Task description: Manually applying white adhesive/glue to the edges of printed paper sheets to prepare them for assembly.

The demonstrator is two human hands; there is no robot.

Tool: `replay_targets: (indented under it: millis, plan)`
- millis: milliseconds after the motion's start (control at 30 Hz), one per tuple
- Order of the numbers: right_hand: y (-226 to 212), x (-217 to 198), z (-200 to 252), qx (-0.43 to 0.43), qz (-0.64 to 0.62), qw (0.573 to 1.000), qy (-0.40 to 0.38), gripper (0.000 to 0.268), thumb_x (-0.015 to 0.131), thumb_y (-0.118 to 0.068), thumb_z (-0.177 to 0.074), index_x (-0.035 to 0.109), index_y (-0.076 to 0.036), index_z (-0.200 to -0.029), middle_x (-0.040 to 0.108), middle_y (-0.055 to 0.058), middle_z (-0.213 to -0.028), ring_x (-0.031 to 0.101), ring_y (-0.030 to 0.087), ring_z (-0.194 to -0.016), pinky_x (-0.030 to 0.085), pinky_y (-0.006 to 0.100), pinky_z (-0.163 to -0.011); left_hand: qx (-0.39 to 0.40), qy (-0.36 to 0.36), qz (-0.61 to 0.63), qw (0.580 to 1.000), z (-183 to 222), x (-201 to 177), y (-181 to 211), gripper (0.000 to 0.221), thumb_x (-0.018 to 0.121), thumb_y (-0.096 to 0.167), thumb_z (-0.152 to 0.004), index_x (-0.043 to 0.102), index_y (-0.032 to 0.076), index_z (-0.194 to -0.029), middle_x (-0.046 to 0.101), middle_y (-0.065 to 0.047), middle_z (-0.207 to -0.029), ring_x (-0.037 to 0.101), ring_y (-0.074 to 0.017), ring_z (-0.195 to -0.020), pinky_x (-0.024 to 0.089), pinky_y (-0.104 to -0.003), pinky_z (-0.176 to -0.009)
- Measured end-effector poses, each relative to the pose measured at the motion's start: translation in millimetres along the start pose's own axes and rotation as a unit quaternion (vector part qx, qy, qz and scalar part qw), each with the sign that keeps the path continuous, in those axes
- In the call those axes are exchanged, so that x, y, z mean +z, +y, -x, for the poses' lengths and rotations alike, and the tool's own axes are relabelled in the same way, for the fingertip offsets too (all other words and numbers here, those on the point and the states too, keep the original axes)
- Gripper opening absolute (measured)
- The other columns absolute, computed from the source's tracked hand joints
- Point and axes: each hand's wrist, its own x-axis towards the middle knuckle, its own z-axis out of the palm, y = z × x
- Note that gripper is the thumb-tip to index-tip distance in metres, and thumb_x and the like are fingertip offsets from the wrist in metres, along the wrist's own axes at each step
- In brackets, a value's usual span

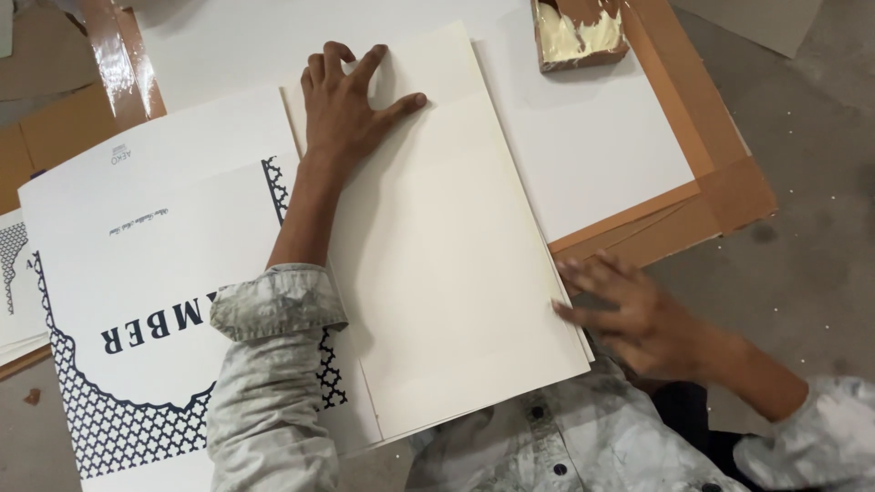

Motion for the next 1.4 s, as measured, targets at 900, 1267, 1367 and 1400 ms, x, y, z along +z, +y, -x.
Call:
replay_targets:
  millis: [900,1267,1367,1400]
  plan:
    - [153.9,-16.1,-255.1,0.075,0.018,0.985,0.154,0.073,0.04,0.011,-0.09,0.032,-0.009,-0.16,0.045,0.025,-0.153,0.041,0.04,-0.144,0.035,0.047,-0.12,-0.023,-0.017,-0.009,1.0,1.1,-4.5,5.9,0.086,0.07,0.078,-0.079,0.063,0.017,-0.14,0.048,-0.016,-0.132,0.04,-0.0345,-0.123,0.032,-0.051,-0.109]
    - [90.9,-23.8,-159.2,0.072,-0.004,0.996,0.06,0.07,0.042,0.01,-0.087,0.043,-0.009,-0.154,0.041,0.021,-0.158,0.033,0.037,-0.148,0.026,0.047,-0.123,-0.013,-0.003,-0.018,1.0,-0.3,0.3,2.1,0.085,0.07,0.078,-0.079,0.065,0.017,-0.138,0.049,-0.015,-0.129,0.041,-0.0341,-0.122,0.033,-0.05,-0.109]
    - [69.8,-20.5,-124.7,0.051,0.011,0.996,0.068,0.069,0.042,0.01,-0.088,0.044,-0.011,-0.153,0.044,0.018,-0.158,0.036,0.035,-0.15,0.029,0.046,-0.125,-0.015,-0.003,-0.016,1.0,-0.8,-2.6,3.8,0.086,0.071,0.078,-0.079,0.064,0.017,-0.138,0.05,-0.015,-0.128,0.041,-0.0343,-0.122,0.033,-0.051,-0.109]
    - [62.9,-20.6,-114.6,0.042,0.025,0.997,0.067,0.068,0.042,0.01,-0.088,0.044,-0.012,-0.152,0.045,0.017,-0.158,0.037,0.034,-0.15,0.03,0.046,-0.125,-0.019,-0.008,-0.011,1.0,-1.0,-4.5,5.3,0.086,0.071,0.078,-0.079,0.064,0.017,-0.139,0.05,-0.015,-0.128,0.041,-0.0342,-0.122,0.033,-0.05,-0.109]
